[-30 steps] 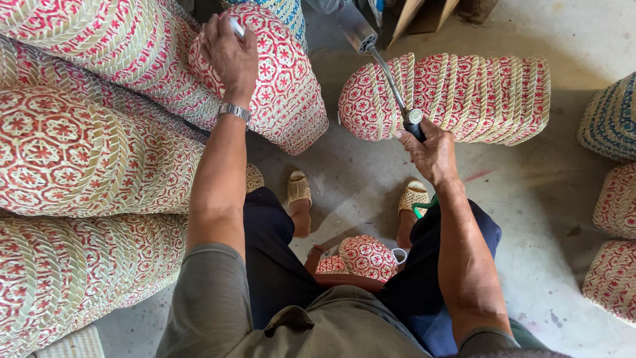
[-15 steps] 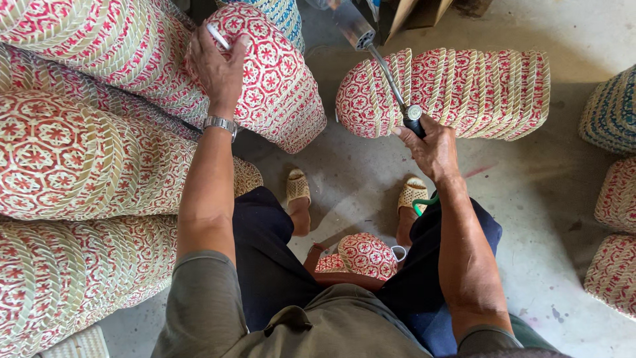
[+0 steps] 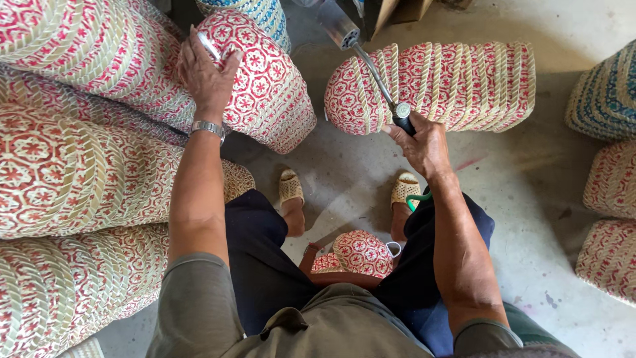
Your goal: The person sits on the floor and uses a blowtorch to apply heat to the surface of woven baskets. They rotate each basket to treat different sides and then place it back in a stack.
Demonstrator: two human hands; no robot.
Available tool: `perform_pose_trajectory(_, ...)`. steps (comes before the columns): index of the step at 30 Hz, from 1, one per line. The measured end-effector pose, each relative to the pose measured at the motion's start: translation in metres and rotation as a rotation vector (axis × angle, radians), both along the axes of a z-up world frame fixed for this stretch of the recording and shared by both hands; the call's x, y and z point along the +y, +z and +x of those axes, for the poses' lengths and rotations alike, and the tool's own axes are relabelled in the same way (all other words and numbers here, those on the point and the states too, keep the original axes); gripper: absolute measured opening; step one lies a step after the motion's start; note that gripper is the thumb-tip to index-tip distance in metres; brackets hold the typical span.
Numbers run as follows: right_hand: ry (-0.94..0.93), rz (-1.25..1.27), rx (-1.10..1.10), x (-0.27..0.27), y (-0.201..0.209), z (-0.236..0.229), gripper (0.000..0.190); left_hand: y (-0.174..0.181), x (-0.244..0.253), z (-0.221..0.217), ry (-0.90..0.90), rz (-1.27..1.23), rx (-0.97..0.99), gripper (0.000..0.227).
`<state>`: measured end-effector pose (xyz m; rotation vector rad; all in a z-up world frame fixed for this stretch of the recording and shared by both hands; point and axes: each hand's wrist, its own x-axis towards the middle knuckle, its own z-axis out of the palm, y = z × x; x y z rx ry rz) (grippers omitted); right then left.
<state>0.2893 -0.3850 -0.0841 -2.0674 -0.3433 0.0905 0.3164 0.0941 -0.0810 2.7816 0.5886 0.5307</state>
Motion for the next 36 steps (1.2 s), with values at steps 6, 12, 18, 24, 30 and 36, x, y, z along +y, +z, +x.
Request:
perform_pose_trajectory(6,-0.034,-0.023,0.001,-0.004,0.002,0.002,0.043,-0.003,-0.017,-0.002,0.015,-0.042,-0.003,0.111)
perform_pose_trajectory(12,-0.049,-0.001,-0.040,-0.012,0.007,0.001,0.041,-0.009,-0.035,-0.012,0.020,0.216,-0.198,0.103)
perform_pose_trajectory(18,-0.139,-0.008,-0.004,-0.021,0.017,0.004,0.038,-0.102,-0.164,-0.040,-0.540,0.111,-0.065,0.070)
perform_pose_trajectory(24,-0.174,-0.028,0.035,-0.024,0.022,0.007,0.036,-0.188,-0.263,0.002,-0.716,-0.019,0.249,0.085)
perform_pose_trajectory(30,-0.133,-0.047,0.033,-0.030,0.013,0.008,0.038,-0.248,-0.284,0.044,-0.713,0.123,0.437,0.092)
perform_pose_trajectory(36,-0.127,-0.058,-0.080,-0.032,0.004,0.009,0.040,-0.256,-0.293,0.013,-0.646,0.143,0.567,0.105)
